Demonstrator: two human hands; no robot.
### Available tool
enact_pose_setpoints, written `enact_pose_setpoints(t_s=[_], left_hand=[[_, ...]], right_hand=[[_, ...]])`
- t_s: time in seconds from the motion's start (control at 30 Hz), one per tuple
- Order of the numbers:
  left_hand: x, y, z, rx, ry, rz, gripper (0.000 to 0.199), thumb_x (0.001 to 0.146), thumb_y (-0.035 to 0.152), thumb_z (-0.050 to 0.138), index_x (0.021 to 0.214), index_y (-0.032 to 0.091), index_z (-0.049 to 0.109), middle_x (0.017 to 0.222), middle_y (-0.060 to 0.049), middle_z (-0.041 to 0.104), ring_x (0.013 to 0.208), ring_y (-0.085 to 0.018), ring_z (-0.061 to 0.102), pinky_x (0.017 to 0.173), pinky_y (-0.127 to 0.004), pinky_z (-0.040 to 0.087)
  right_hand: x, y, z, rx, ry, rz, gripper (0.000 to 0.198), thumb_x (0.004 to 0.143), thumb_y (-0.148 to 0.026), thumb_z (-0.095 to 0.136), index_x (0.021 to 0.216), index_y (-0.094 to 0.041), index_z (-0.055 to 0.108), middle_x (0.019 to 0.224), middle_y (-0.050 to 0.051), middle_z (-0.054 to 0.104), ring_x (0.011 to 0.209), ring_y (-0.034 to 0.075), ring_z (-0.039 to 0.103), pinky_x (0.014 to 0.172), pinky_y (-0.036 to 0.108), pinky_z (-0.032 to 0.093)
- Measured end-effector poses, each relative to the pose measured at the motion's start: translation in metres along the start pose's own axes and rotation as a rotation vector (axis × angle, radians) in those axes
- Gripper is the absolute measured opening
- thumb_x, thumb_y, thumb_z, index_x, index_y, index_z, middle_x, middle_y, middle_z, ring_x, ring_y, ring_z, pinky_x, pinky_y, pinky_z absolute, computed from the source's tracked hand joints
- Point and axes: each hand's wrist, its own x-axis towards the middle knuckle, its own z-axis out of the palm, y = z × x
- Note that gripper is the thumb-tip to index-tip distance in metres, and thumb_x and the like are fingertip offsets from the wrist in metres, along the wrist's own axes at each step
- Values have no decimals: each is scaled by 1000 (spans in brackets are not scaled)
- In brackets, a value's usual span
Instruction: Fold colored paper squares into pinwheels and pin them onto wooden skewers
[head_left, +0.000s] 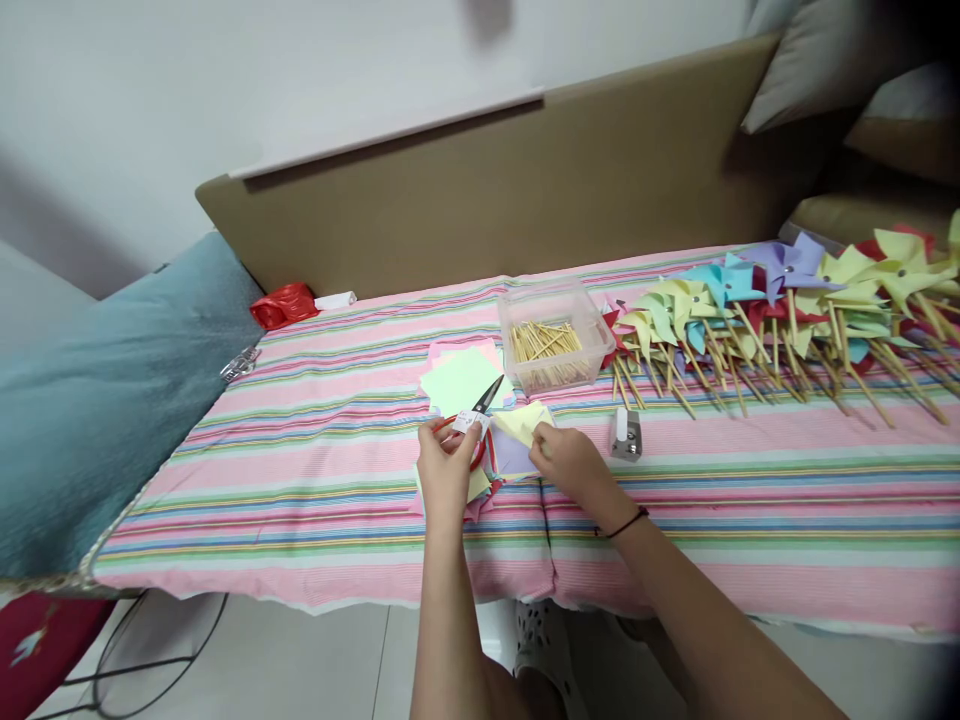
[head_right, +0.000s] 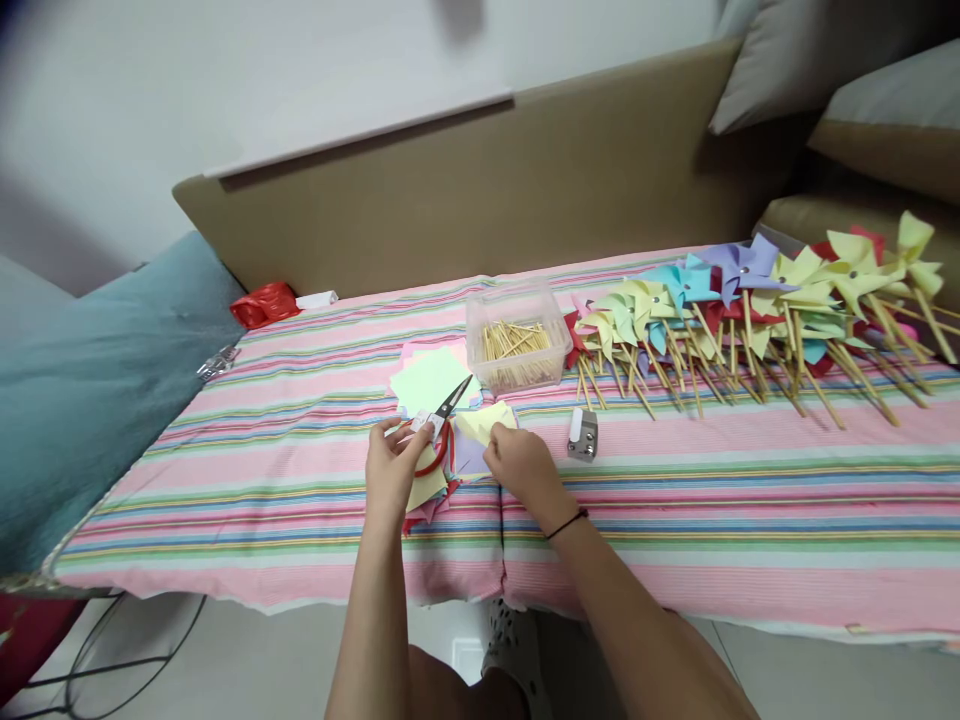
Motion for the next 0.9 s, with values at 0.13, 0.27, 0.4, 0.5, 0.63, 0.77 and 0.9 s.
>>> enact_pose_setpoints(t_s=[0.13, 0.27, 0.4, 0.5, 0.63, 0.77, 0.9], left_hand=[[-3, 2, 5, 13, -45, 25, 53, 65, 34, 75, 107, 19, 45, 103, -8, 62, 86, -17, 65, 80, -32, 51], [-5, 0, 17, 70, -179, 125, 55, 63, 28, 76, 108, 19, 46, 107, -10, 62, 91, -19, 64, 80, -33, 50], [-9, -6, 34, 221, -310, 239, 55, 64, 16, 74, 112, 20, 48, 115, -12, 63, 105, -23, 61, 88, -36, 45], [-12, -9, 42, 365, -375, 271, 53, 68, 13, 71, 115, 21, 48, 119, -13, 63, 111, -26, 59, 91, -37, 42], [-11, -8, 44, 586, -342, 263, 51, 70, 19, 69, 117, 19, 49, 120, -16, 62, 114, -30, 57, 92, -41, 42], [-14, 0, 41, 327, -285, 302, 47, 72, 26, 69, 115, 17, 53, 126, -15, 59, 121, -28, 51, 101, -43, 37], [-34, 18, 38, -338, -440, 26, 44, 79, 48, 60, 111, 17, 58, 117, -14, 66, 111, -25, 61, 97, -41, 44]], right_hand=[[-1, 7, -23, 82, 272, 90, 21, 87, -21, 41, 81, -17, 61, 66, 4, 67, 60, 18, 62, 55, 26, 39], [-7, 9, -44, 358, 710, 95, 8, 81, -21, 55, 77, -20, 61, 71, 2, 70, 67, 18, 68, 64, 27, 50], [-15, 11, -50, 583, 792, 166, 2, 78, -22, 62, 78, -20, 62, 71, 0, 68, 68, 17, 68, 66, 29, 55], [-18, 13, -50, 725, 807, 202, 5, 77, -23, 64, 78, -19, 62, 68, 0, 66, 66, 17, 68, 67, 30, 57], [-20, 13, -53, 866, 829, 192, 5, 76, -21, 66, 79, -19, 62, 70, 0, 66, 67, 16, 67, 66, 28, 57], [-23, 12, -59, 878, 889, 154, 15, 73, -17, 68, 88, -19, 63, 78, 2, 67, 75, 17, 68, 70, 31, 57], [-34, 13, -76, 740, 823, -69, 19, 75, -9, 58, 80, -25, 67, 82, 2, 71, 90, 23, 66, 84, 44, 53]])
